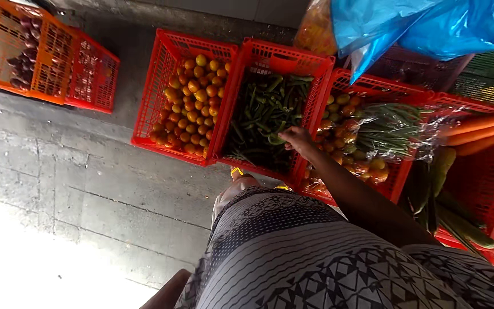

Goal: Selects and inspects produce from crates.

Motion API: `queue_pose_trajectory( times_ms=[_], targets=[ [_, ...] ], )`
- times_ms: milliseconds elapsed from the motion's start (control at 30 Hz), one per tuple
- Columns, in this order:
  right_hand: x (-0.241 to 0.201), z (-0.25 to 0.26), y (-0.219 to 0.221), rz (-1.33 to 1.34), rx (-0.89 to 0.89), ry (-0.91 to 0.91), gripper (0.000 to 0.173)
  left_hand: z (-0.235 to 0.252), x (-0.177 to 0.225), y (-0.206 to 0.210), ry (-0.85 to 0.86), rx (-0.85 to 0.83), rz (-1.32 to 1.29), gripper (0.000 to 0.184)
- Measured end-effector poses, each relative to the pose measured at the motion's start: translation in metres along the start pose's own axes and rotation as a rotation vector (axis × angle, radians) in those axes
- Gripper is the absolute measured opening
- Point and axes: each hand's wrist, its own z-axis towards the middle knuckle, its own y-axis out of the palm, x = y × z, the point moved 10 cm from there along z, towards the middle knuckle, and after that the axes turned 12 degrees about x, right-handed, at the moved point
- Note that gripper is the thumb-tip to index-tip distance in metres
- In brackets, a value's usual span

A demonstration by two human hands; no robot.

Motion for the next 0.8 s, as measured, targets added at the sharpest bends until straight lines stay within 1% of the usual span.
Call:
queue_pose_trajectory(
  times_ms=[100,133,167,233,267,300,333,367,400,433,500,533,567,600,667,700,733,767,800],
  targets=[
    [0.006,-0.005,0.007,0.021,-0.079,0.032,0.03,-0.016,0.015,0.008,0.034,-0.02,0.112,0.021],
    [0.007,-0.007,0.011,0.013,-0.111,0.04,0.028,-0.018,0.016,0.01,0.007,-0.027,0.141,0.021],
    [0.007,-0.008,0.015,0.003,-0.135,0.04,0.027,-0.018,0.016,0.011,-0.064,-0.039,0.16,0.022],
    [0.01,-0.008,0.021,-0.025,-0.163,0.03,0.025,-0.014,0.005,0.007,-0.184,0.027,0.081,0.023],
    [0.013,-0.007,0.023,-0.056,-0.172,0.024,0.025,-0.004,-0.015,0.0,-0.185,0.093,-0.044,0.022],
    [0.016,-0.006,0.025,-0.095,-0.182,0.019,0.024,0.008,-0.039,-0.009,-0.146,0.186,-0.251,0.025],
    [0.018,-0.006,0.027,-0.142,-0.196,0.016,0.024,0.02,-0.062,-0.017,-0.111,0.243,-0.486,0.034],
    [0.02,-0.005,0.03,-0.194,-0.21,0.011,0.023,0.031,-0.083,-0.024,-0.078,0.233,-0.684,0.051],
    [0.022,-0.004,0.033,-0.241,-0.223,0.004,0.022,0.041,-0.095,-0.032,-0.041,0.221,-0.807,0.065],
    [0.024,-0.002,0.036,-0.282,-0.231,-0.009,0.022,0.05,-0.098,-0.04,0.017,0.197,-0.854,0.064],
    [0.03,0.004,0.039,-0.332,-0.234,-0.03,0.023,0.064,-0.087,-0.049,0.138,0.117,-0.865,0.031],
    [0.034,0.006,0.041,-0.34,-0.239,-0.025,0.025,0.068,-0.078,-0.05,0.174,0.08,-0.851,0.019],
    [0.037,0.006,0.042,-0.337,-0.248,-0.009,0.027,0.071,-0.07,-0.05,0.191,0.05,-0.833,0.018],
    [0.037,0.006,0.044,-0.332,-0.261,0.006,0.028,0.074,-0.064,-0.05,0.19,0.032,-0.811,0.027],
    [0.03,0.003,0.046,-0.334,-0.279,0.036,0.028,0.076,-0.05,-0.048,0.138,0.051,-0.726,0.055],
    [0.025,0.001,0.046,-0.342,-0.281,0.048,0.028,0.073,-0.038,-0.046,0.133,0.056,-0.684,0.063],
    [0.02,0.0,0.047,-0.356,-0.278,0.055,0.027,0.071,-0.028,-0.044,0.135,0.046,-0.679,0.063],
    [0.015,-0.002,0.047,-0.391,-0.282,0.056,0.028,0.069,-0.02,-0.043,0.137,0.046,-0.685,0.057],
    [0.01,-0.004,0.048,-0.448,-0.296,0.05,0.031,0.069,-0.015,-0.047,0.143,0.063,-0.692,0.048]
  ],
)
